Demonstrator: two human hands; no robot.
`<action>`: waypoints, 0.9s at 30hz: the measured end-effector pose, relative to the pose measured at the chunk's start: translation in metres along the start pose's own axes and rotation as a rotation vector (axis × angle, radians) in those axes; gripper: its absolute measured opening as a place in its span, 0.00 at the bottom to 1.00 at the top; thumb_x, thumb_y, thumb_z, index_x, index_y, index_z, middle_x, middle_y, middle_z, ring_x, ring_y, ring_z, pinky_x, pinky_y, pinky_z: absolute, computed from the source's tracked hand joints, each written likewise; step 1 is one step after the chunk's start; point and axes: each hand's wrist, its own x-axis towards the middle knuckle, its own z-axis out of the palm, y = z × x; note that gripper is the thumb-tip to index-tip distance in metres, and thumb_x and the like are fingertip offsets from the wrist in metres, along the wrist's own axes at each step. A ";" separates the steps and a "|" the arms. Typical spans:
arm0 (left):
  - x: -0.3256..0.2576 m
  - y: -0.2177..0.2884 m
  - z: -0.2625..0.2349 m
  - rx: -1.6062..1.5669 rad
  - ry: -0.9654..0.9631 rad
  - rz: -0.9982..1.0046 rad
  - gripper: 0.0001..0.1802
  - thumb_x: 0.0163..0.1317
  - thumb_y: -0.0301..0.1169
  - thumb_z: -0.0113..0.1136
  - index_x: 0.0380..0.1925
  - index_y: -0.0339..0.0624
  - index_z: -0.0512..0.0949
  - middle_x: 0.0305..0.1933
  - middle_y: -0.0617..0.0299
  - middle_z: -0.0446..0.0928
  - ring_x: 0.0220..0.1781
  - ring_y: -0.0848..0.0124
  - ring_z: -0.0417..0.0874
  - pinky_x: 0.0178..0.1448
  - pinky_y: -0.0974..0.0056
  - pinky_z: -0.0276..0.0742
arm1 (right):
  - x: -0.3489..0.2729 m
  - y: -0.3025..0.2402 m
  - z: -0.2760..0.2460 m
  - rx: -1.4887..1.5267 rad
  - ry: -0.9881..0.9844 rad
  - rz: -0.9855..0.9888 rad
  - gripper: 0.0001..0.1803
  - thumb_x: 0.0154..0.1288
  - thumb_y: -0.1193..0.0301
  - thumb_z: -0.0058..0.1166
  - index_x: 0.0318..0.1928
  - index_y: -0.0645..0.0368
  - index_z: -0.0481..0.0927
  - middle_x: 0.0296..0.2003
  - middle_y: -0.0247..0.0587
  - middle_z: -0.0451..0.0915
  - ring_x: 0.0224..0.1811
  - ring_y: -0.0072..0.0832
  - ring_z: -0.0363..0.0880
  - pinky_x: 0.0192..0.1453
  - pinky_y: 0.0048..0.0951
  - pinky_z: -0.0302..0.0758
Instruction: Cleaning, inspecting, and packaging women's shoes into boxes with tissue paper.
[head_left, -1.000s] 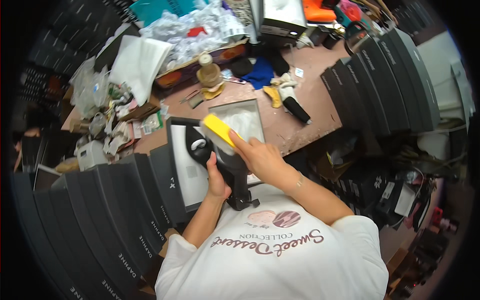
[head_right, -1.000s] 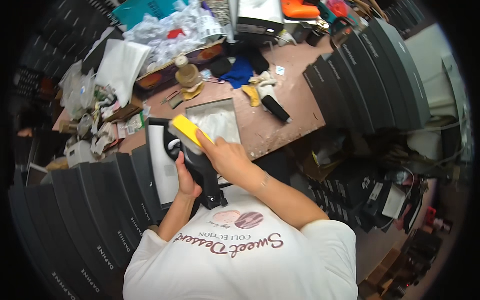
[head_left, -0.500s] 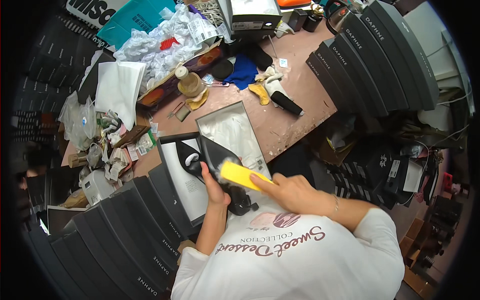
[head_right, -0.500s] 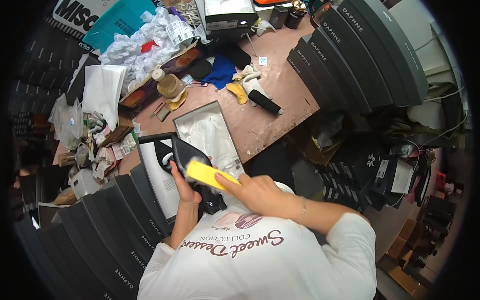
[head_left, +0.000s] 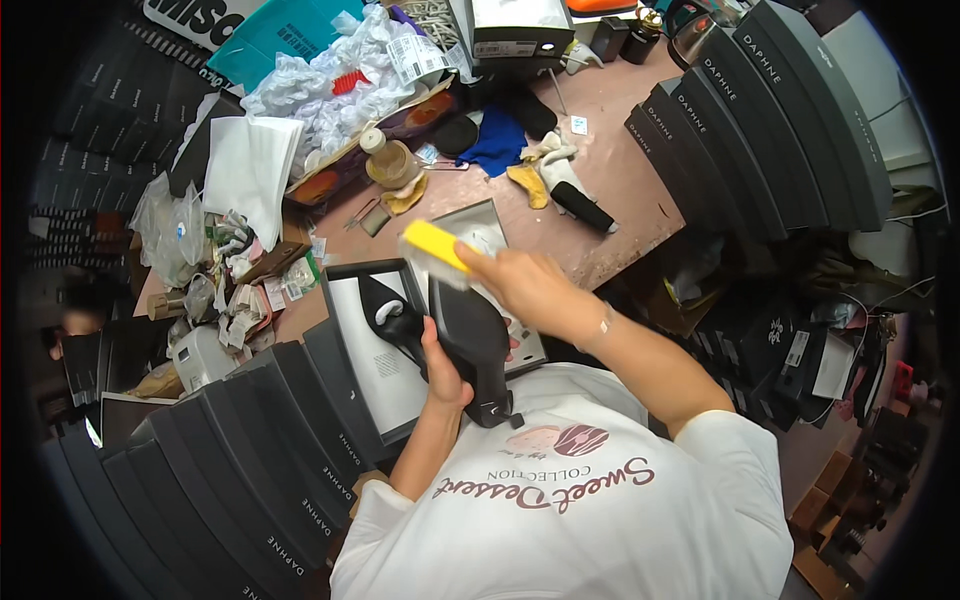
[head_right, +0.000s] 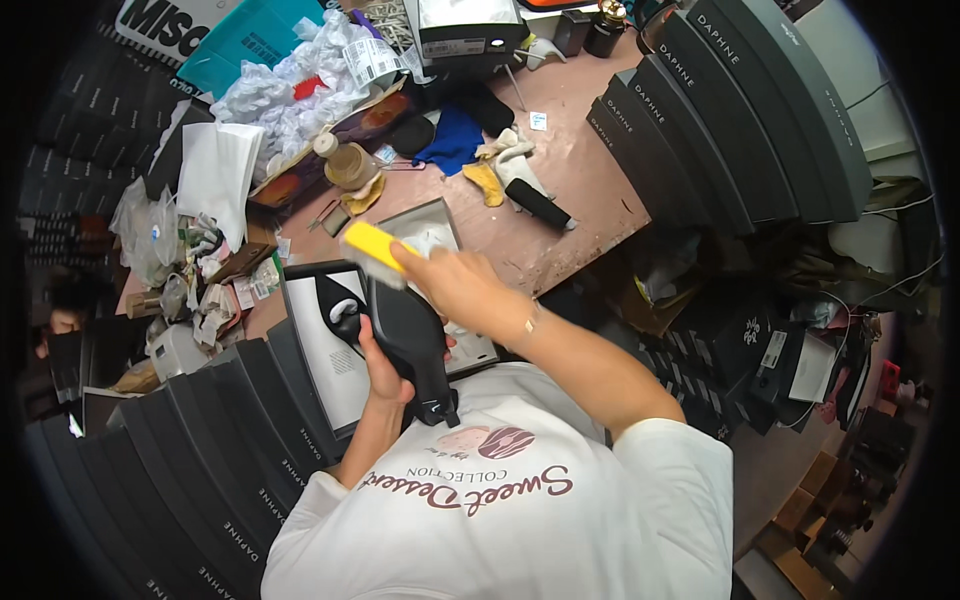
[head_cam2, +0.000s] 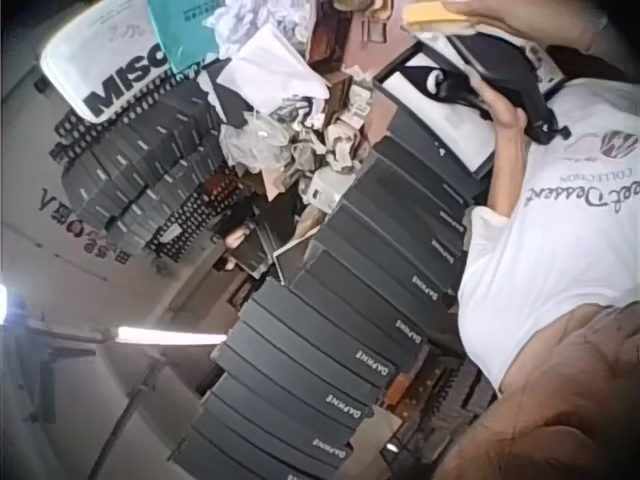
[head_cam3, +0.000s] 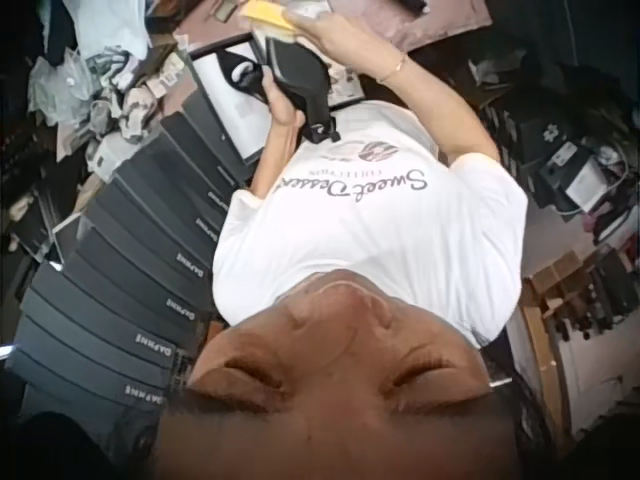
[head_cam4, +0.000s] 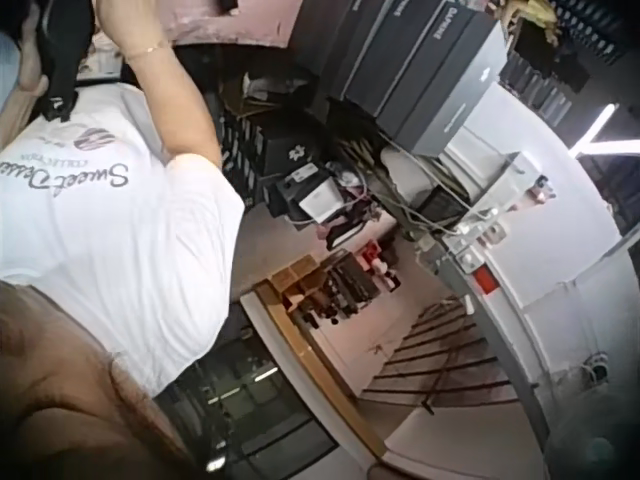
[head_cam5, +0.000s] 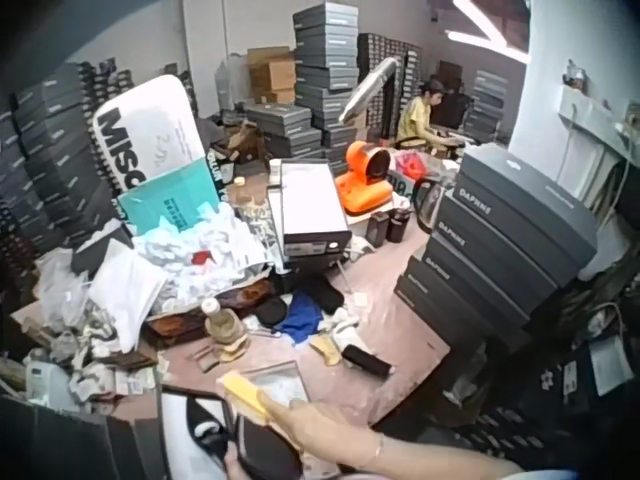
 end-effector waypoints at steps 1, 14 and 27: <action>-0.002 0.003 0.010 0.001 -0.051 0.005 0.47 0.59 0.72 0.29 0.65 0.46 0.60 0.45 0.47 0.77 0.37 0.55 0.83 0.38 0.57 0.79 | 0.019 0.029 0.018 0.058 0.148 -0.074 0.22 0.66 0.66 0.52 0.59 0.51 0.71 0.27 0.53 0.76 0.29 0.49 0.77 0.33 0.46 0.72; 0.006 0.026 0.008 -0.207 0.202 0.083 0.43 0.61 0.68 0.34 0.55 0.40 0.70 0.48 0.45 0.77 0.44 0.51 0.81 0.43 0.51 0.81 | -0.093 -0.033 -0.035 -0.146 -0.225 -0.114 0.27 0.65 0.62 0.52 0.65 0.41 0.67 0.24 0.41 0.70 0.19 0.35 0.75 0.22 0.35 0.72; 0.013 0.037 -0.014 -0.289 0.151 0.056 0.43 0.64 0.64 0.32 0.53 0.31 0.69 0.46 0.45 0.76 0.41 0.54 0.79 0.41 0.53 0.80 | -0.124 -0.002 -0.043 -0.093 -0.398 -0.122 0.23 0.64 0.62 0.55 0.60 0.45 0.73 0.22 0.39 0.71 0.21 0.34 0.74 0.23 0.33 0.71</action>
